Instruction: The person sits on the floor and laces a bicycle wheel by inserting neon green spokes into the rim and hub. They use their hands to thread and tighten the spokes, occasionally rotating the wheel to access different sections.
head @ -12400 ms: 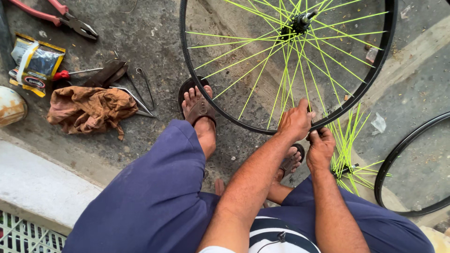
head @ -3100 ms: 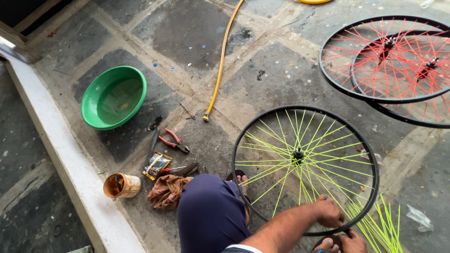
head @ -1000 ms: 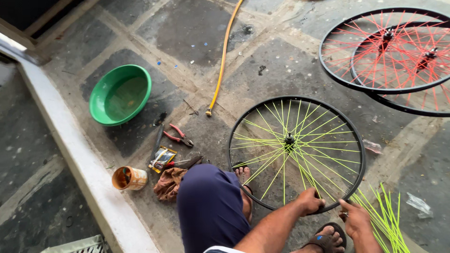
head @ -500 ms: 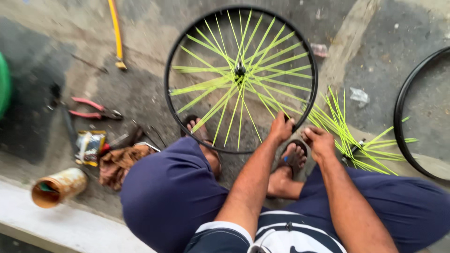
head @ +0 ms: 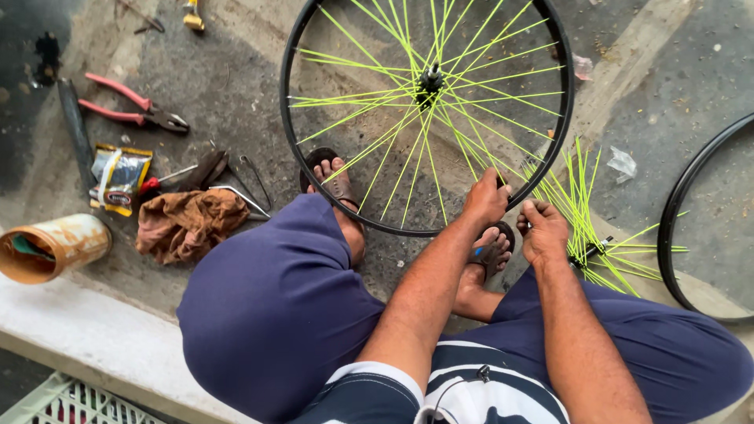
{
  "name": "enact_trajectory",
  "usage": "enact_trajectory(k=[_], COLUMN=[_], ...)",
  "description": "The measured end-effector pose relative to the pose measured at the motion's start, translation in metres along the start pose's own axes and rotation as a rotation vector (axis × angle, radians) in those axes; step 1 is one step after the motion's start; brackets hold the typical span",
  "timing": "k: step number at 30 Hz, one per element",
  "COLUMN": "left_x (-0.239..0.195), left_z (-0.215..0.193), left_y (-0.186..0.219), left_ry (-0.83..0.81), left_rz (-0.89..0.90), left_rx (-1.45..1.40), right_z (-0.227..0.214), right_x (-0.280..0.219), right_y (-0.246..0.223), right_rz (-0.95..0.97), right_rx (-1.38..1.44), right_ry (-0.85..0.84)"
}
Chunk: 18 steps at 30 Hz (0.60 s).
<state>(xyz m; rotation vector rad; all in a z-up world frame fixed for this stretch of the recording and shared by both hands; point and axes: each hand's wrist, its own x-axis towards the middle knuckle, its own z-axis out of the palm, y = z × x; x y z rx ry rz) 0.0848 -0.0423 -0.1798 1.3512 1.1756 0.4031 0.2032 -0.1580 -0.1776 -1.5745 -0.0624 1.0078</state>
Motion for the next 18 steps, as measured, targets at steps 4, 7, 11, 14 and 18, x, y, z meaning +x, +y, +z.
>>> enact_trajectory(k=[4,7,11,14,18], left_x=[-0.002,-0.003,-0.003,-0.003,-0.003], left_z=[-0.005,-0.003,-0.004,-0.004,-0.003], left_y=[0.002,0.004,0.004,0.003,0.002], left_ry=[-0.004,-0.024,-0.014,-0.006,-0.008], left_rz=[0.005,-0.026,-0.016,-0.002,-0.005], left_rx=[-0.003,0.008,-0.003,-0.002,-0.013], right_z=[0.001,-0.006,-0.01,-0.012,-0.016], right_x=[-0.007,-0.004,0.01,0.02,0.021], right_y=[-0.003,-0.004,0.013,0.026,0.032], right_rz=[0.032,0.056,0.01,-0.067,-0.048], right_rx=[-0.079,-0.015,-0.041,-0.069,0.0], right_ry=[0.081,-0.002,-0.043,-0.082,-0.145])
